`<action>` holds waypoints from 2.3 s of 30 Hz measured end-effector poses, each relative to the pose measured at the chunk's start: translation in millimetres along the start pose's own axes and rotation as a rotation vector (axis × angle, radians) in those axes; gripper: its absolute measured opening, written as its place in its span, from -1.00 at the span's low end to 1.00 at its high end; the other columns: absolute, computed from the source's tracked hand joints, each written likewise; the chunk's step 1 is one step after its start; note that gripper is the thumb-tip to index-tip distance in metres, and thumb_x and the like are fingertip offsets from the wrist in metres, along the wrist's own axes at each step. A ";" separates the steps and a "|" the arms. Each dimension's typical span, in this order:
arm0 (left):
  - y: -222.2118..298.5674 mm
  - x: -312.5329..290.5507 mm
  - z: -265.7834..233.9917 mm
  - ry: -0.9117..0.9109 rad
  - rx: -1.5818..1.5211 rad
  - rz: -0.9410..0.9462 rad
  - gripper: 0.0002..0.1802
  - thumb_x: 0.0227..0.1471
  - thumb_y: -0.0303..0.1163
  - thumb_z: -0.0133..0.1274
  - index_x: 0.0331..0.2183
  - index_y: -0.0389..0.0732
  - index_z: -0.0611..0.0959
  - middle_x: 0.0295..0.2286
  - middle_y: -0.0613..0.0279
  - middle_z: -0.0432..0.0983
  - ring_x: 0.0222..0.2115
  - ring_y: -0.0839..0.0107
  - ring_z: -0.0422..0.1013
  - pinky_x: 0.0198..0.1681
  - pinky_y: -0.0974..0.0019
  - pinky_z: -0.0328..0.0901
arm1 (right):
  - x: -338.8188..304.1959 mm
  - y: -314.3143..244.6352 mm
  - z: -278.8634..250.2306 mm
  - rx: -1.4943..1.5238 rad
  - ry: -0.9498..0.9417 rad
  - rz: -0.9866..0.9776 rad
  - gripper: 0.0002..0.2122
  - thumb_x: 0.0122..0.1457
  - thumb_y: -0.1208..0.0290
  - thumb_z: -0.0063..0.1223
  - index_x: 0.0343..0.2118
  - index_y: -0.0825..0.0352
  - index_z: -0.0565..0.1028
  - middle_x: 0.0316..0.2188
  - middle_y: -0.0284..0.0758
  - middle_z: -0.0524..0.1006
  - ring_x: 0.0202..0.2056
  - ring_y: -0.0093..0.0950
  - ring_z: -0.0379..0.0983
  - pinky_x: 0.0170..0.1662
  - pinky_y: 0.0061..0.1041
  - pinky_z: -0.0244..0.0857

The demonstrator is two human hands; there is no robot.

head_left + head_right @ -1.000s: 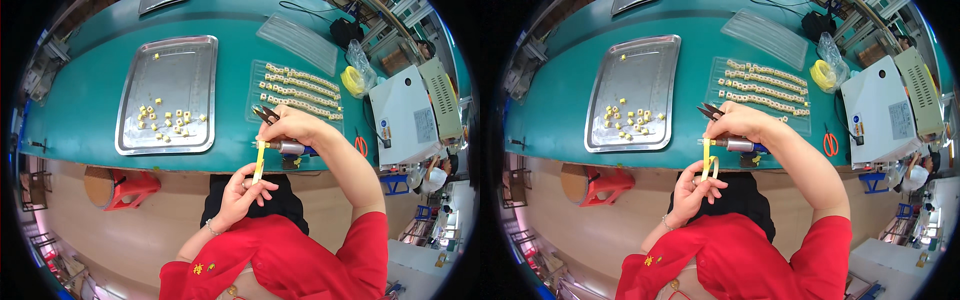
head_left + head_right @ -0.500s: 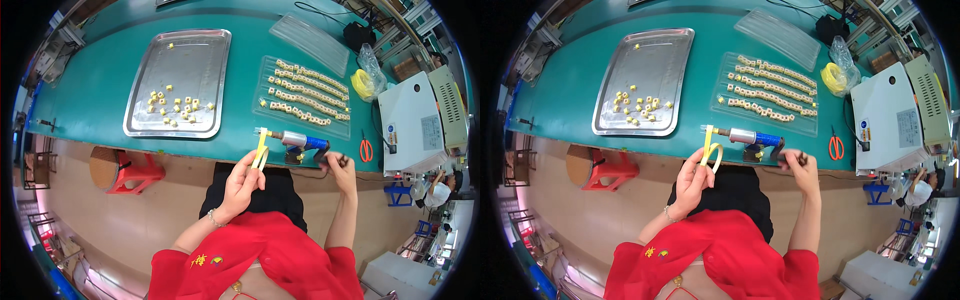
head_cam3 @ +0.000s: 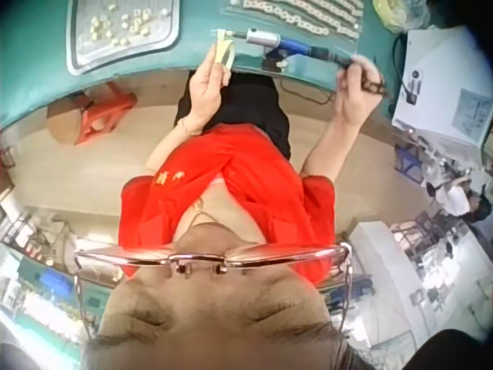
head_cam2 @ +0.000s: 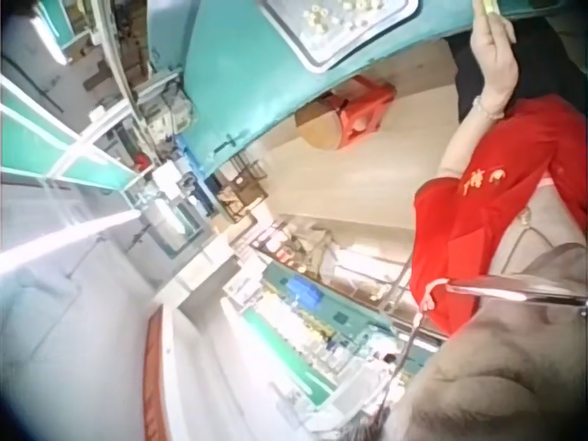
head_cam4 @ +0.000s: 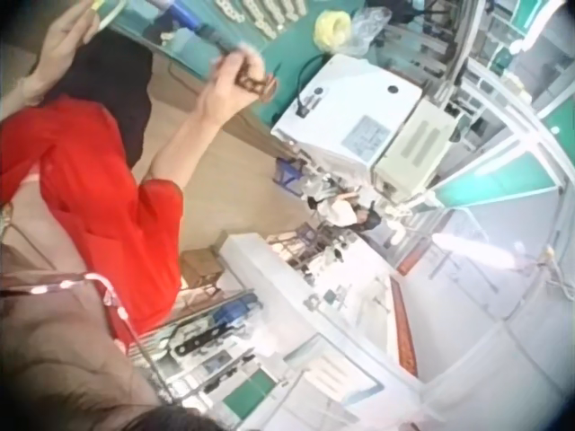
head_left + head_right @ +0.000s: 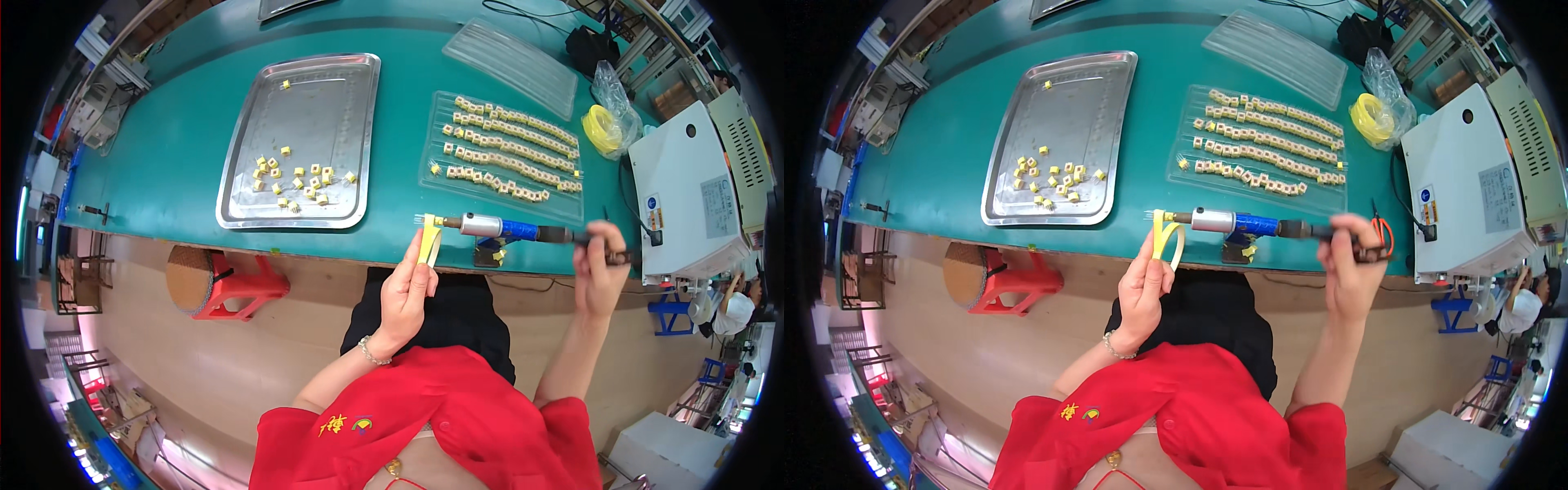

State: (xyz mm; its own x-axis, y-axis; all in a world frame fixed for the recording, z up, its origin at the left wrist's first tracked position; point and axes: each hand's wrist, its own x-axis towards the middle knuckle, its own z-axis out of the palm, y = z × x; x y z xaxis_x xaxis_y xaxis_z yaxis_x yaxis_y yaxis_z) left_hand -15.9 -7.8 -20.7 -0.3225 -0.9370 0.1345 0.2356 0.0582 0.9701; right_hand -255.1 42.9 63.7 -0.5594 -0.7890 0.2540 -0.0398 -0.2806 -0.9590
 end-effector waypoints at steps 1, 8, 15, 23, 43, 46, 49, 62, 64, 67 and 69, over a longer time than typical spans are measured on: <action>0.7 0.6 0.7 -0.006 0.002 -0.002 -0.51 0.19 -0.40 -0.27 0.14 -0.26 0.13 -0.65 0.41 0.22 -0.63 0.67 0.14 -0.53 0.59 0.10 | 14.6 5.9 5.2 0.018 0.018 0.002 -0.90 0.14 0.50 -0.04 -0.31 0.40 0.44 -0.58 -0.43 0.35 -0.65 -0.73 0.14 -0.61 -0.77 -0.03; 4.5 0.4 4.7 0.056 0.042 -0.033 -0.53 0.19 -0.41 -0.26 0.12 -0.27 0.18 -0.64 0.39 0.24 -0.63 0.67 0.15 -0.53 0.60 0.10 | -6.1 72.3 -10.5 -0.093 0.003 0.325 -0.92 0.11 0.48 0.00 -0.44 0.37 0.46 -0.65 -0.45 0.38 -0.67 -0.74 0.20 -0.63 -0.78 -0.02; 4.5 2.5 1.9 0.056 -0.085 -0.136 -0.55 0.18 -0.36 -0.22 0.09 -0.30 0.24 -0.63 0.39 0.27 -0.64 0.68 0.13 -0.56 0.60 0.09 | -46.4 43.6 -6.0 -0.074 0.085 0.341 -0.93 0.09 0.49 0.03 -0.44 0.37 0.48 -0.64 -0.45 0.40 -0.63 -0.74 0.26 -0.59 -0.77 0.04; 18.6 16.0 -2.6 0.047 -0.123 -0.082 -0.47 0.10 -0.41 -0.10 0.10 -0.26 0.19 -0.12 0.15 0.24 -0.17 0.47 0.27 -0.33 0.54 0.34 | -8.0 12.4 6.7 -0.534 0.013 -0.105 -0.92 -0.01 0.63 0.07 -0.41 0.39 0.50 -0.37 -0.42 0.42 -0.54 -0.75 0.16 -0.47 -0.77 0.06; 27.3 65.4 -29.3 -0.091 0.239 0.280 -0.80 -0.15 -0.47 0.16 -0.35 -0.20 0.61 -0.30 0.19 0.50 -0.14 0.32 0.35 0.00 0.27 0.17 | 65.7 -0.8 118.9 -0.500 -1.126 -0.418 -0.88 -0.19 0.63 0.19 -0.53 0.39 0.48 -0.60 -0.31 0.47 -0.56 -0.45 0.40 -0.53 -0.54 0.23; 24.3 66.2 -28.6 -0.098 0.233 0.310 -0.81 -0.14 -0.46 0.15 -0.35 -0.19 0.61 -0.31 0.20 0.50 -0.16 0.32 0.36 0.01 0.23 0.16 | 65.2 2.2 119.6 -0.448 -1.102 -0.348 -0.90 -0.17 0.63 0.18 -0.54 0.40 0.49 -0.61 -0.32 0.47 -0.58 -0.48 0.39 -0.54 -0.56 0.22; 22.8 70.4 -28.0 -0.107 0.223 0.325 -0.81 -0.15 -0.47 0.15 -0.35 -0.19 0.61 -0.32 0.20 0.50 -0.16 0.32 0.37 0.02 0.22 0.16 | 63.6 2.2 119.0 -0.506 -1.047 -0.322 -0.91 -0.16 0.62 0.18 -0.55 0.39 0.49 -0.63 -0.34 0.45 -0.60 -0.56 0.37 -0.56 -0.60 0.19; 18.1 78.4 -28.8 -0.084 0.209 0.309 -0.79 -0.18 -0.58 0.13 -0.36 -0.28 0.57 -0.37 0.20 0.51 -0.21 0.31 0.39 0.06 0.09 0.11 | 73.5 3.7 119.0 -0.301 -0.984 0.435 -0.87 -0.09 0.45 0.23 -0.50 0.37 0.54 -0.72 -0.52 0.35 -0.68 -0.77 0.19 -0.64 -0.70 0.01; 17.3 76.0 -28.0 -0.090 0.208 0.320 -0.79 -0.18 -0.58 0.14 -0.36 -0.28 0.58 -0.38 0.20 0.51 -0.21 0.31 0.39 0.06 0.09 0.11 | 72.3 0.8 119.9 -0.355 -1.004 0.381 -0.85 -0.11 0.42 0.26 -0.51 0.37 0.54 -0.73 -0.52 0.35 -0.68 -0.78 0.18 -0.64 -0.71 -0.01; 17.6 74.0 -27.4 -0.088 0.226 0.322 -0.79 -0.18 -0.58 0.14 -0.36 -0.27 0.58 -0.38 0.20 0.52 -0.21 0.30 0.39 0.06 0.08 0.11 | 71.0 -1.3 120.9 -0.385 -0.983 0.462 -0.83 -0.14 0.40 0.27 -0.56 0.37 0.52 -0.73 -0.51 0.36 -0.67 -0.79 0.18 -0.64 -0.72 -0.03; 17.6 72.9 -27.2 -0.084 0.230 0.327 -0.79 -0.18 -0.58 0.14 -0.36 -0.27 0.58 -0.38 0.20 0.52 -0.21 0.30 0.39 0.06 0.08 0.11 | 70.7 -5.3 124.4 -0.393 -0.978 0.503 -0.82 -0.14 0.39 0.27 -0.57 0.38 0.51 -0.73 -0.51 0.35 -0.68 -0.79 0.16 -0.64 -0.72 -0.04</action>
State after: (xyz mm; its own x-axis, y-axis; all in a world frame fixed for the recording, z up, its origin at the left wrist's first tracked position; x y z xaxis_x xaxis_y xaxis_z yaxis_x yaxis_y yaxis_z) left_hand -10.3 -84.4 0.7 -0.3406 -0.8257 0.4498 0.1303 0.4323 0.8923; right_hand -191.4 -79.4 102.4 0.2847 -0.8959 -0.3412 -0.3446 0.2365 -0.9085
